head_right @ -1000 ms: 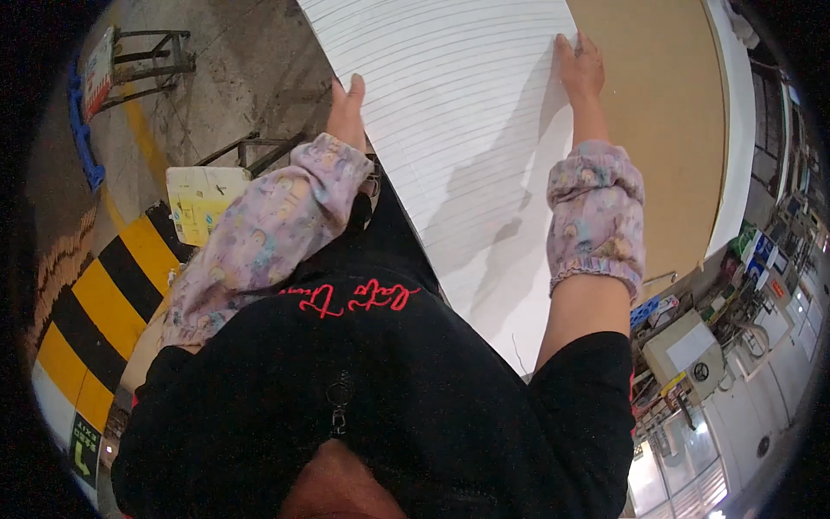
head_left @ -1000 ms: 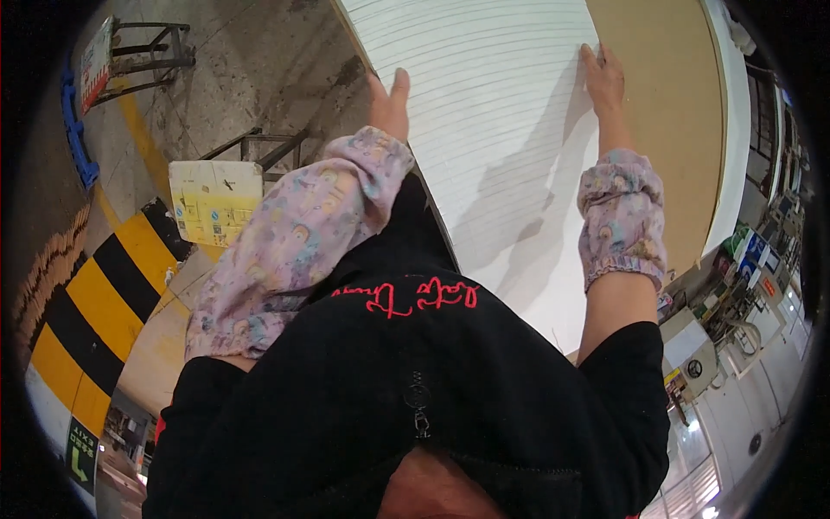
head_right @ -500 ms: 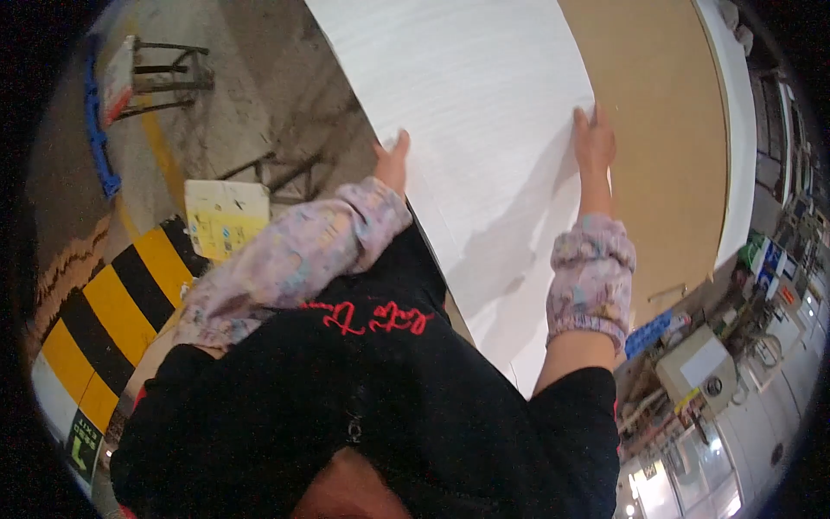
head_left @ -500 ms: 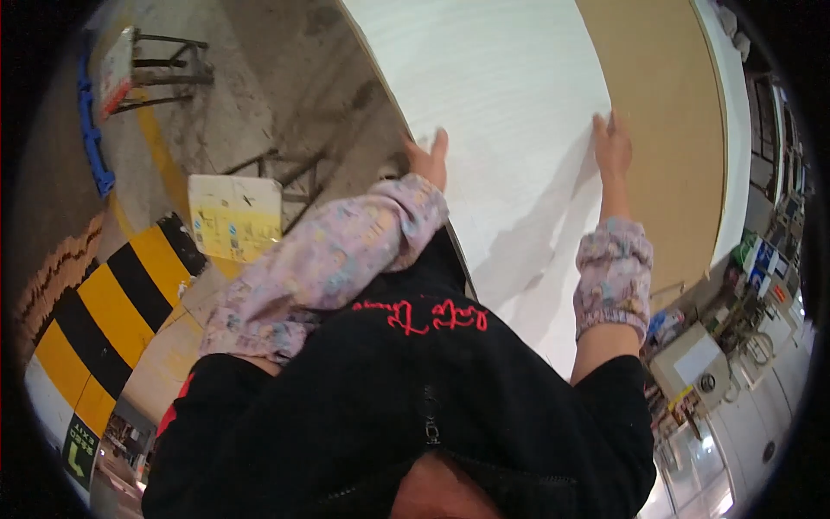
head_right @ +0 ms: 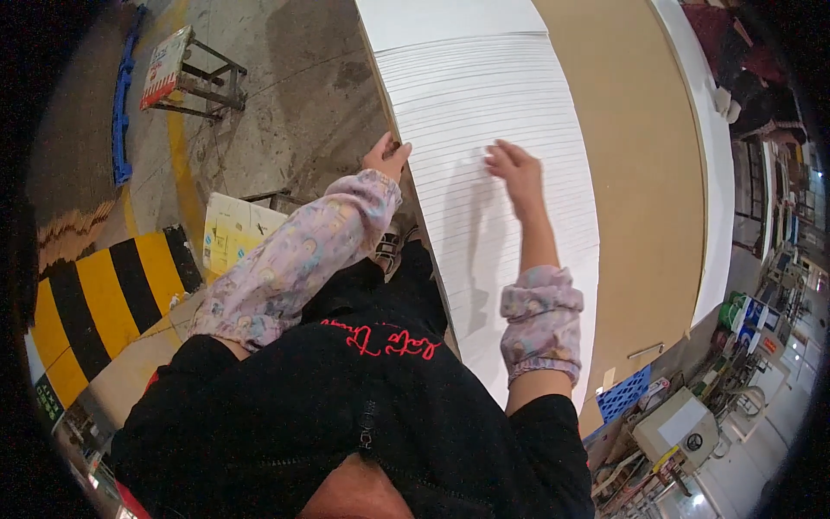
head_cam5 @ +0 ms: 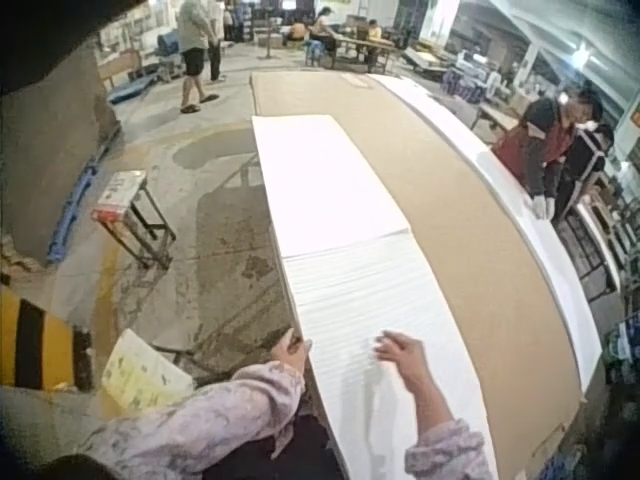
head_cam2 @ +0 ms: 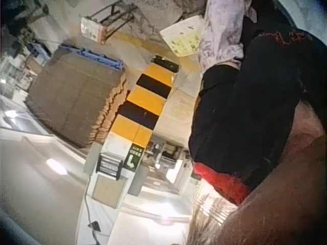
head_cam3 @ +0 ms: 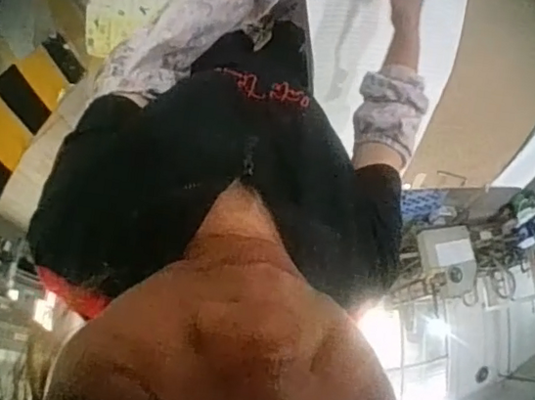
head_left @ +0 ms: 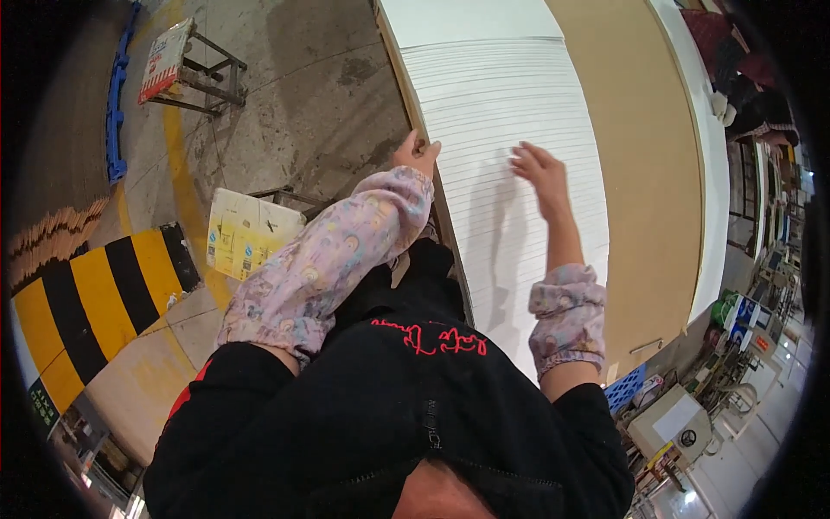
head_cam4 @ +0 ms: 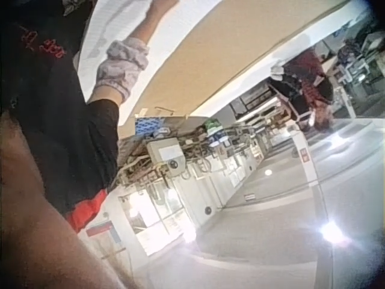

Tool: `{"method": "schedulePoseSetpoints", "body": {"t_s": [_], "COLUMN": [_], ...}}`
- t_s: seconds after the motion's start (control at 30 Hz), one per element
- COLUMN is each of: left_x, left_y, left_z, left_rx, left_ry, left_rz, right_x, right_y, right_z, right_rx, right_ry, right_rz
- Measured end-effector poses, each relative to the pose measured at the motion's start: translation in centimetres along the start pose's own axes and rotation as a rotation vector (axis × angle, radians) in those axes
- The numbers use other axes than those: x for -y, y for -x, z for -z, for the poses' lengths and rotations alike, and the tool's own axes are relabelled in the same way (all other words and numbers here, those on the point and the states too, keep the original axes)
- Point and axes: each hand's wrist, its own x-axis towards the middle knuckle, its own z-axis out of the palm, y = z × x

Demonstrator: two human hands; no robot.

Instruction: Aligning and stacking large sheets of white paper on a work table in a factory.

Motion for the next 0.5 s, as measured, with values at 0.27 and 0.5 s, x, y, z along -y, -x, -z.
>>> {"method": "schedulePoseSetpoints", "body": {"t_s": [0.27, 0.5], "left_x": [-2.7, -1.3], "left_y": [1.2, -0.3], "left_z": [0.3, 0.8], "left_rx": [0.08, 0.1], "left_ry": [-0.086, -0.108], "left_rz": [0.023, 0.114], "right_x": [-0.7, -1.0], "right_y": [0.5, -0.3], "right_z": [-6.2, -7.3], "right_rx": [-0.037, -0.094], "right_ry": [-0.537, -0.835], "right_rz": [-0.069, -0.177]}}
